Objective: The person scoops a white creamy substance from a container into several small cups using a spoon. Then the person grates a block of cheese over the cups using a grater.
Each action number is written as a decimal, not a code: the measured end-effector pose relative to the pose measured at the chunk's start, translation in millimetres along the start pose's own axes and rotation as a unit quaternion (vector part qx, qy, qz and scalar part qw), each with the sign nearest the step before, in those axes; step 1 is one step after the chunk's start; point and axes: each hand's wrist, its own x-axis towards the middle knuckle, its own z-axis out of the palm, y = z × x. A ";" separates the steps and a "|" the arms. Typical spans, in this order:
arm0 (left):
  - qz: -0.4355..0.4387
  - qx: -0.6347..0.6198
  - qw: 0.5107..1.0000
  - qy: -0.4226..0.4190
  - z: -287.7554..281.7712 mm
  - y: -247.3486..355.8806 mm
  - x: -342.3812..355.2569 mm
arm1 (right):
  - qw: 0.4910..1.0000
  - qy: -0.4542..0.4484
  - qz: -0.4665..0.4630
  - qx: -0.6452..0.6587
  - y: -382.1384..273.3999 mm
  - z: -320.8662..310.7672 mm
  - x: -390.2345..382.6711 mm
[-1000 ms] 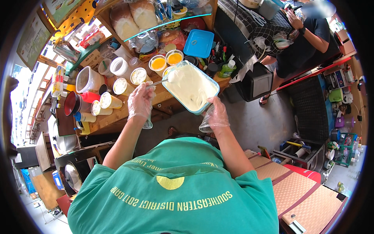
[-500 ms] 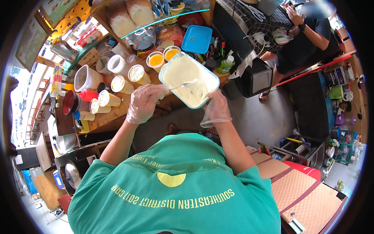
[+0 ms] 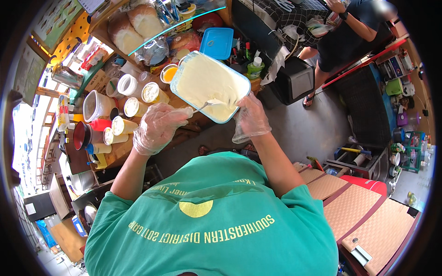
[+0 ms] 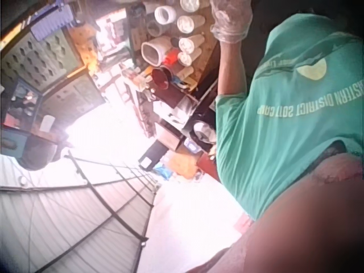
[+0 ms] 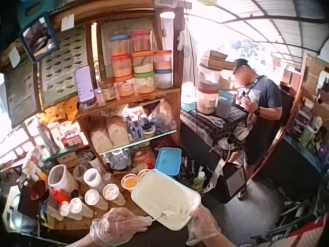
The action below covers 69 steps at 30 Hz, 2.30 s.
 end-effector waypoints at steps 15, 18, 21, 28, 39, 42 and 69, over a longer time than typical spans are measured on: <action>-0.210 -0.080 0.974 0.038 7.8 2.9 0.8 | 0.996 0.015 -0.055 -0.061 -7.8 13.4 -10.4; -0.243 -0.126 0.960 0.063 17.0 9.3 -4.2 | 0.995 0.033 -0.062 -0.074 -6.2 13.7 -12.3; -0.277 -0.163 0.946 0.043 27.3 10.5 -9.0 | 0.995 0.049 -0.060 -0.069 -3.5 11.9 -12.7; -0.316 -0.264 0.908 0.071 47.7 23.5 -23.1 | 0.996 0.027 -0.062 -0.053 3.4 7.0 -14.7; -0.469 -0.386 0.770 0.195 77.1 55.2 -30.3 | 0.991 0.117 -0.039 -0.055 23.3 6.3 -26.0; -0.494 -0.444 0.707 0.243 83.1 54.2 -29.3 | 0.991 0.118 -0.048 -0.048 21.7 6.6 -28.6; -0.426 -0.351 0.738 0.388 54.3 -82.8 -40.9 | 0.980 0.188 0.054 0.026 36.1 -31.1 -29.5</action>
